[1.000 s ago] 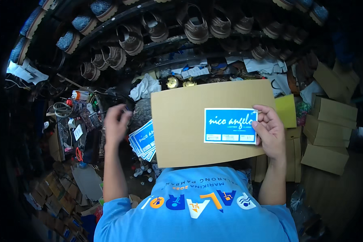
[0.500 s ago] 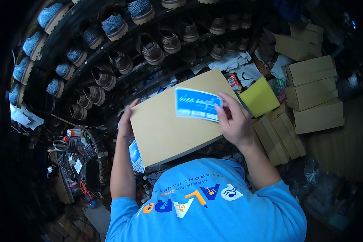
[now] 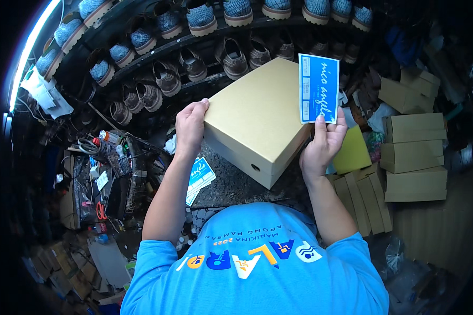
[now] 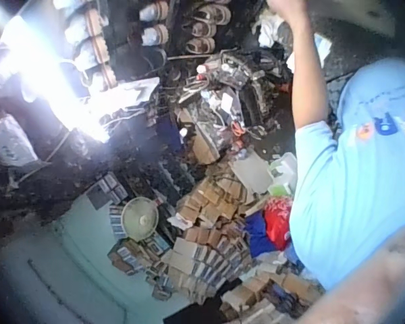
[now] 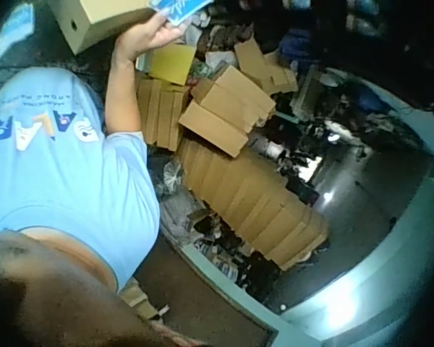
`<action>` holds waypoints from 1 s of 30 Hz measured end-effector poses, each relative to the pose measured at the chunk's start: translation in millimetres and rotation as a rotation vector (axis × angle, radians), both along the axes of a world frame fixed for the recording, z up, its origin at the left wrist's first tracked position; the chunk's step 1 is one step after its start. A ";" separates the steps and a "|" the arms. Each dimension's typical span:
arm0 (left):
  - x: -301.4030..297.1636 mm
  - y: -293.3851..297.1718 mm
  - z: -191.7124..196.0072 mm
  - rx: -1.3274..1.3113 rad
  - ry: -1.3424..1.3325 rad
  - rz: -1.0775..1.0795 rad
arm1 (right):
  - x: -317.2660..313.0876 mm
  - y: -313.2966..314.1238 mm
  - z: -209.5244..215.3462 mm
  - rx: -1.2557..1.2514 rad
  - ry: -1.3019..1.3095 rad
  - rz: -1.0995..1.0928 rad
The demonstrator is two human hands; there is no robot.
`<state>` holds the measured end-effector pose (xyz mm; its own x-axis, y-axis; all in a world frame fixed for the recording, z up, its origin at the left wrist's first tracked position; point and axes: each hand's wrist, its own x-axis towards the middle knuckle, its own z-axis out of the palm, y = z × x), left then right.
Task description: Stamping brand cards with an ink stamp and applying a brand sticker label to a shoebox.
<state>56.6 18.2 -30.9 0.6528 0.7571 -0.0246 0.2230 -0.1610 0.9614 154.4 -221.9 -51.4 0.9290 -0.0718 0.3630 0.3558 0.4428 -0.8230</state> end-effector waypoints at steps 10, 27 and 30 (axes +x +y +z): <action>-121.6 -78.7 -27.4 -0.070 0.214 -0.175 | -8.1 -28.6 -25.1 -0.289 0.002 0.230; 0.3 -106.4 -5.4 -0.085 -0.554 -0.463 | -47.9 0.5 8.6 -0.544 -0.034 0.464; -1.9 -109.1 -12.3 -0.015 -0.509 -0.468 | -61.8 -3.0 4.2 -0.497 0.059 0.521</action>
<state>54.7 -91.0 -43.2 0.8441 0.3945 0.3630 -0.3463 -0.1158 0.9310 92.6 -224.9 -47.1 0.8167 0.5463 0.1862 0.1496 0.1113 -0.9825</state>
